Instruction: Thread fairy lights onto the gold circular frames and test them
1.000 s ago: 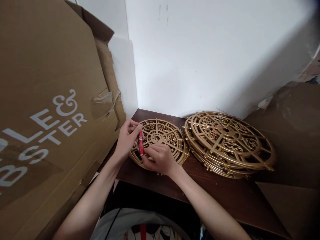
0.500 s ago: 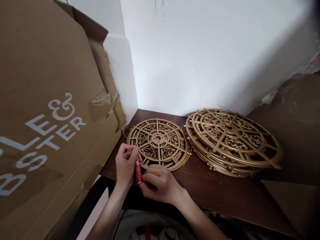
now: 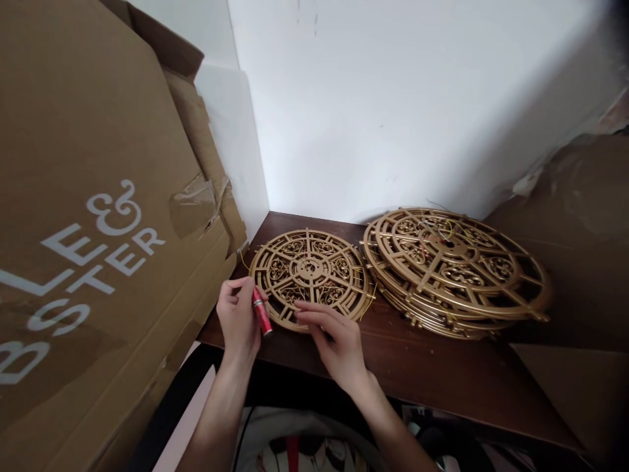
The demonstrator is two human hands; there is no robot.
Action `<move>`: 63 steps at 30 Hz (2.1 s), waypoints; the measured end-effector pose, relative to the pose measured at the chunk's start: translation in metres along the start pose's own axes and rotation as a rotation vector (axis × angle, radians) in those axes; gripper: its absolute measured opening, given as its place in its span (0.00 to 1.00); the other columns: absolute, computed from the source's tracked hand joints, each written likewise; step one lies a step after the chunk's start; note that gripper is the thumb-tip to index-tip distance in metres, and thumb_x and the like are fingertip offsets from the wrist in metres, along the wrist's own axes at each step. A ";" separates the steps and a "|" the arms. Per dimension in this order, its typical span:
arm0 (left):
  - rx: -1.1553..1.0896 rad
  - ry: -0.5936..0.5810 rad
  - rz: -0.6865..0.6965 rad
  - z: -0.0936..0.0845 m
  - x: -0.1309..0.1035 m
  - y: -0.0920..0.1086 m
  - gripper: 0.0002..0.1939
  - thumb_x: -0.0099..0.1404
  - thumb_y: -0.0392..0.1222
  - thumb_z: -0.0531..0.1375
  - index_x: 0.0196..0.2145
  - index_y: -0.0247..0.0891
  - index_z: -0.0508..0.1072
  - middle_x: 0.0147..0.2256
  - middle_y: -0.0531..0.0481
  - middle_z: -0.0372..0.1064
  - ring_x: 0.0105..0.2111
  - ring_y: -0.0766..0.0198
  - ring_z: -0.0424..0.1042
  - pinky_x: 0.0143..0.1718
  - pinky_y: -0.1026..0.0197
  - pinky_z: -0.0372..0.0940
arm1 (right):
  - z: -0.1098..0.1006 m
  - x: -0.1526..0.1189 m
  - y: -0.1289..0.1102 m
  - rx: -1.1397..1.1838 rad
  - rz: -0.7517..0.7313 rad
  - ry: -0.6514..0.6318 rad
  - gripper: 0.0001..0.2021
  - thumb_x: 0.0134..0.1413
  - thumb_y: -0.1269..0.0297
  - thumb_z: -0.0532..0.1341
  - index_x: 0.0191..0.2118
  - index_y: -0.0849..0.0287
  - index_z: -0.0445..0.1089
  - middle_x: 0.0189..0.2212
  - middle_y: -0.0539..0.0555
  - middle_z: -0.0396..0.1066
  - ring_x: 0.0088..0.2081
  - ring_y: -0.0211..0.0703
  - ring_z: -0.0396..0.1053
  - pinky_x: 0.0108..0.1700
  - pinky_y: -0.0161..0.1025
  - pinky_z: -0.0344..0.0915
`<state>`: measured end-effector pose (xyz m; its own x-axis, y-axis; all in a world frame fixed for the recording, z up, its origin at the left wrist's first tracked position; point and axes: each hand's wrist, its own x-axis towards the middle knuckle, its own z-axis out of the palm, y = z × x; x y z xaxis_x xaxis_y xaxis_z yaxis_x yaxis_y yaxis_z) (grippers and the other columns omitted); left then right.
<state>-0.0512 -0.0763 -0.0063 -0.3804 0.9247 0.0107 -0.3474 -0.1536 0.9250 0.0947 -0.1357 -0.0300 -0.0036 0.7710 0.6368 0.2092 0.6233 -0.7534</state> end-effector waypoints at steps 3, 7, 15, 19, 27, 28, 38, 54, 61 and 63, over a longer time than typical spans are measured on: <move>0.002 0.023 0.001 -0.004 0.004 -0.002 0.12 0.53 0.41 0.63 0.30 0.38 0.61 0.16 0.59 0.66 0.11 0.72 0.60 0.12 0.71 0.54 | -0.004 0.000 0.000 -0.006 0.026 0.090 0.16 0.59 0.77 0.57 0.44 0.51 0.76 0.49 0.56 0.72 0.46 0.42 0.74 0.47 0.39 0.72; 0.001 0.072 -0.004 -0.013 0.010 0.001 0.14 0.51 0.42 0.64 0.30 0.38 0.62 0.16 0.58 0.66 0.11 0.71 0.60 0.11 0.70 0.55 | -0.017 0.001 0.003 0.057 0.170 0.269 0.12 0.58 0.72 0.60 0.41 0.51 0.78 0.41 0.55 0.71 0.38 0.40 0.73 0.37 0.37 0.73; 0.036 -0.010 -0.056 -0.001 0.021 0.000 0.15 0.50 0.44 0.65 0.30 0.37 0.63 0.18 0.57 0.69 0.13 0.70 0.64 0.14 0.69 0.58 | -0.030 0.010 0.008 0.543 0.499 0.601 0.09 0.45 0.66 0.70 0.36 0.56 0.77 0.26 0.49 0.75 0.25 0.35 0.72 0.30 0.34 0.72; 0.041 -0.072 -0.064 0.016 0.023 0.000 0.15 0.51 0.44 0.66 0.31 0.36 0.63 0.19 0.56 0.69 0.14 0.70 0.65 0.16 0.68 0.61 | -0.018 0.016 0.004 0.516 0.466 0.374 0.03 0.47 0.68 0.69 0.31 0.56 0.77 0.29 0.50 0.75 0.28 0.36 0.72 0.30 0.33 0.70; 0.046 -0.102 -0.064 0.036 0.018 0.006 0.16 0.52 0.45 0.65 0.32 0.36 0.64 0.20 0.55 0.70 0.15 0.70 0.66 0.18 0.67 0.63 | -0.003 0.025 -0.008 0.381 0.447 0.153 0.03 0.47 0.67 0.68 0.32 0.56 0.76 0.27 0.48 0.72 0.27 0.34 0.70 0.31 0.31 0.69; 0.041 -0.105 -0.070 0.036 0.017 0.005 0.16 0.52 0.45 0.65 0.32 0.36 0.63 0.20 0.55 0.70 0.15 0.70 0.66 0.19 0.67 0.63 | -0.001 0.025 -0.009 0.378 0.471 0.154 0.04 0.47 0.66 0.68 0.32 0.57 0.75 0.26 0.48 0.72 0.27 0.34 0.70 0.30 0.32 0.68; 0.033 -0.131 -0.098 0.036 0.015 0.000 0.17 0.51 0.45 0.66 0.32 0.36 0.64 0.20 0.54 0.70 0.15 0.69 0.67 0.19 0.67 0.63 | 0.008 0.023 -0.015 0.367 0.569 0.169 0.09 0.43 0.60 0.69 0.29 0.59 0.74 0.25 0.50 0.75 0.26 0.37 0.72 0.30 0.34 0.69; 0.049 -0.239 0.066 0.028 0.004 -0.003 0.15 0.56 0.44 0.64 0.33 0.39 0.61 0.18 0.60 0.67 0.11 0.71 0.63 0.14 0.70 0.58 | 0.012 0.012 -0.017 0.402 0.596 0.090 0.09 0.41 0.64 0.70 0.33 0.58 0.75 0.26 0.51 0.76 0.27 0.38 0.72 0.30 0.34 0.71; 0.058 -0.172 0.151 0.020 -0.005 -0.007 0.13 0.57 0.40 0.63 0.33 0.39 0.60 0.17 0.59 0.66 0.13 0.71 0.64 0.17 0.70 0.61 | 0.018 -0.003 -0.016 0.267 0.584 0.120 0.05 0.44 0.66 0.68 0.31 0.57 0.77 0.29 0.52 0.78 0.30 0.41 0.74 0.33 0.36 0.72; 0.054 -0.175 0.150 0.018 -0.006 -0.007 0.13 0.57 0.40 0.64 0.33 0.39 0.61 0.17 0.60 0.66 0.13 0.71 0.65 0.17 0.70 0.61 | 0.018 -0.005 -0.016 0.267 0.612 0.109 0.05 0.42 0.67 0.69 0.30 0.58 0.77 0.27 0.52 0.77 0.30 0.41 0.74 0.32 0.36 0.71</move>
<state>-0.0305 -0.0745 -0.0062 -0.2680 0.9400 0.2111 -0.2498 -0.2794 0.9271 0.0736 -0.1471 -0.0235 0.1399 0.9866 0.0844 -0.1069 0.0998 -0.9893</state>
